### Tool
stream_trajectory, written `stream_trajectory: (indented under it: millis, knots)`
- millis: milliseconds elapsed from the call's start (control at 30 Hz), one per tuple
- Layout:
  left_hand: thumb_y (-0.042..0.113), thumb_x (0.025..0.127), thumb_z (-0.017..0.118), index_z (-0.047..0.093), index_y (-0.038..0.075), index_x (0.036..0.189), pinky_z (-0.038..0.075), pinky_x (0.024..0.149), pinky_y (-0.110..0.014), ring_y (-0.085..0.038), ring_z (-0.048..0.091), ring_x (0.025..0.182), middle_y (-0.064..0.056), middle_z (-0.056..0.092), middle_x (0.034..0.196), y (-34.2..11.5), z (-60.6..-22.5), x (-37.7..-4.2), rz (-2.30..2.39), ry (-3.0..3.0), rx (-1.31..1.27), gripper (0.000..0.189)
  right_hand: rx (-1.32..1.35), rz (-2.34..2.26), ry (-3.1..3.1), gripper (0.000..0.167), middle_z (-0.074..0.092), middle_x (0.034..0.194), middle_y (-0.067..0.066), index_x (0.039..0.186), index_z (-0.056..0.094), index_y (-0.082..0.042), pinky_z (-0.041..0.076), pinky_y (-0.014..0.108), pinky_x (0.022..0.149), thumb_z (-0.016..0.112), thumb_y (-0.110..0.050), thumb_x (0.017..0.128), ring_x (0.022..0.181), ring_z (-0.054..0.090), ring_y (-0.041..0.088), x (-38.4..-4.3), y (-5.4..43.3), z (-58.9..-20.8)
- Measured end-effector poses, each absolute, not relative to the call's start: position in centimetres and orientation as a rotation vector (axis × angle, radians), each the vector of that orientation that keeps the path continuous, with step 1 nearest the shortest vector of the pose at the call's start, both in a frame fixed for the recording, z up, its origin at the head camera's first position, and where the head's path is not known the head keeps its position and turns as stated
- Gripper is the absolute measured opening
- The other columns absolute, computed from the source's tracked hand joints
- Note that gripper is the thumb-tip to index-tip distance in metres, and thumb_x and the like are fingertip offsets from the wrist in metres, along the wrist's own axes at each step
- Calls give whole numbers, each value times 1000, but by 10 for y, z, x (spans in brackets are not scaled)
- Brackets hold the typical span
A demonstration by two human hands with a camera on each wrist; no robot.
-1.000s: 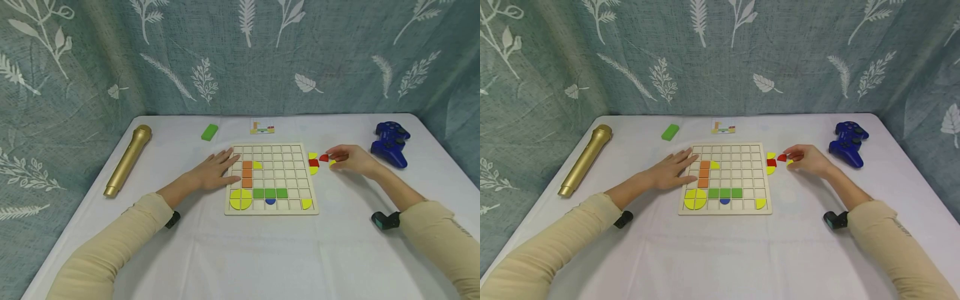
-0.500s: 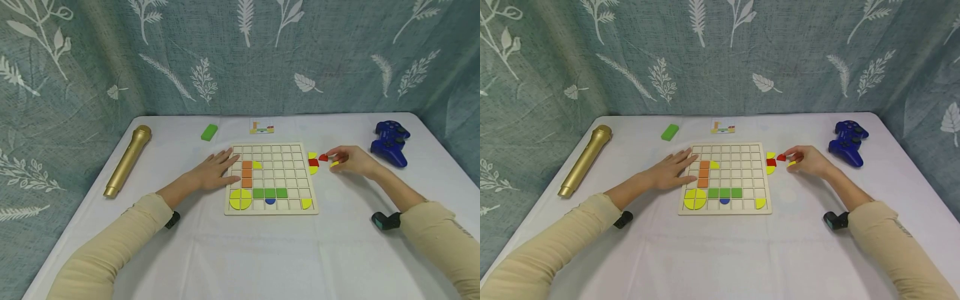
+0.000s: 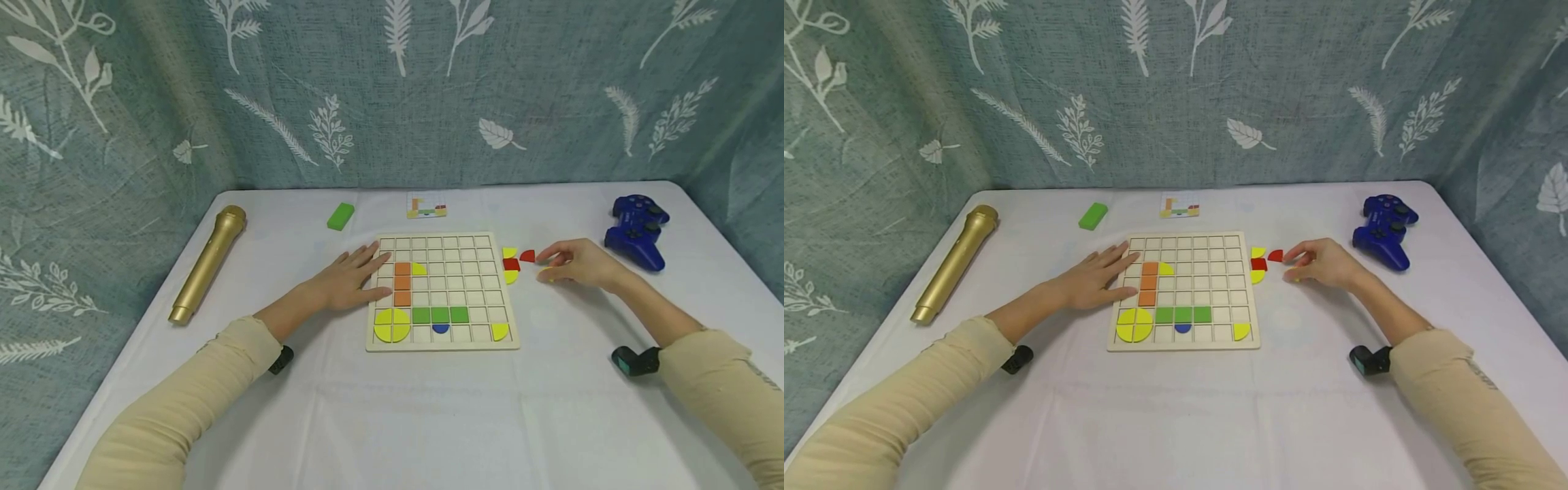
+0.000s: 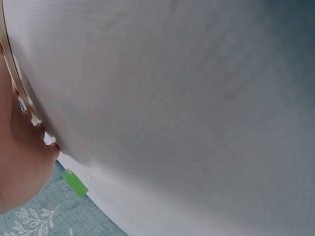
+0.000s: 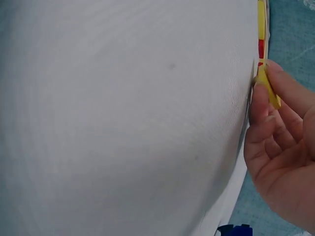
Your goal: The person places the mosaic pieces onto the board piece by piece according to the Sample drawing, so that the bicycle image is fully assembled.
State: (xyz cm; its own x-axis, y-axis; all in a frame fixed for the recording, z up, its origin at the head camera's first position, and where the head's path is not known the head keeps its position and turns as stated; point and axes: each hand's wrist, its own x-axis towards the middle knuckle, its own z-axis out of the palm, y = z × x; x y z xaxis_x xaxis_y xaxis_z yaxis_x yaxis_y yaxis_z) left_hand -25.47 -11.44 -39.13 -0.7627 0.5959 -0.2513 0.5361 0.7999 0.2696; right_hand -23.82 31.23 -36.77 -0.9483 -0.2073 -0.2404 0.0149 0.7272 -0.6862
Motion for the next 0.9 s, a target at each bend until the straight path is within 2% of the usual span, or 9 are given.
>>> stream_trajectory:
  millis: [167,400,533,700,900]
  knots:
    - [61,96,36,7,20,155,2,113,-50,-28,-2,144,-8,-5,159,-115,-392,-255,272,2660,880,77,-148,-1127,2569,33,65,79,5,116,61,7,48,24,57,69,-11,88,68,58,16,-237,313,-366]
    - [59,97,37,7,19,155,2,113,-51,-29,-2,144,-9,-5,159,-114,-389,-254,275,2656,879,77,-171,-1189,2510,35,68,98,8,116,63,6,54,25,70,70,-15,89,82,64,16,-236,310,-367]
    - [59,97,38,7,18,155,2,113,-50,-29,-3,144,-9,-5,159,-114,-388,-252,276,2656,871,77,-174,-1225,2460,36,66,106,11,118,64,5,53,26,71,69,-18,90,81,64,16,-234,304,-366]
    - [58,97,39,9,17,155,2,113,-52,-30,-2,144,-11,-4,159,-114,-387,-251,291,2658,878,78,-240,-1253,2396,38,68,105,9,120,62,5,53,28,71,70,-17,89,81,63,17,-229,292,-365]
    - [59,97,38,8,19,155,2,113,-51,-29,-3,144,-9,-5,159,-114,-388,-252,288,2657,876,77,-303,-1257,2335,37,69,99,7,115,63,6,54,28,68,73,-16,86,78,62,17,-224,278,-368]
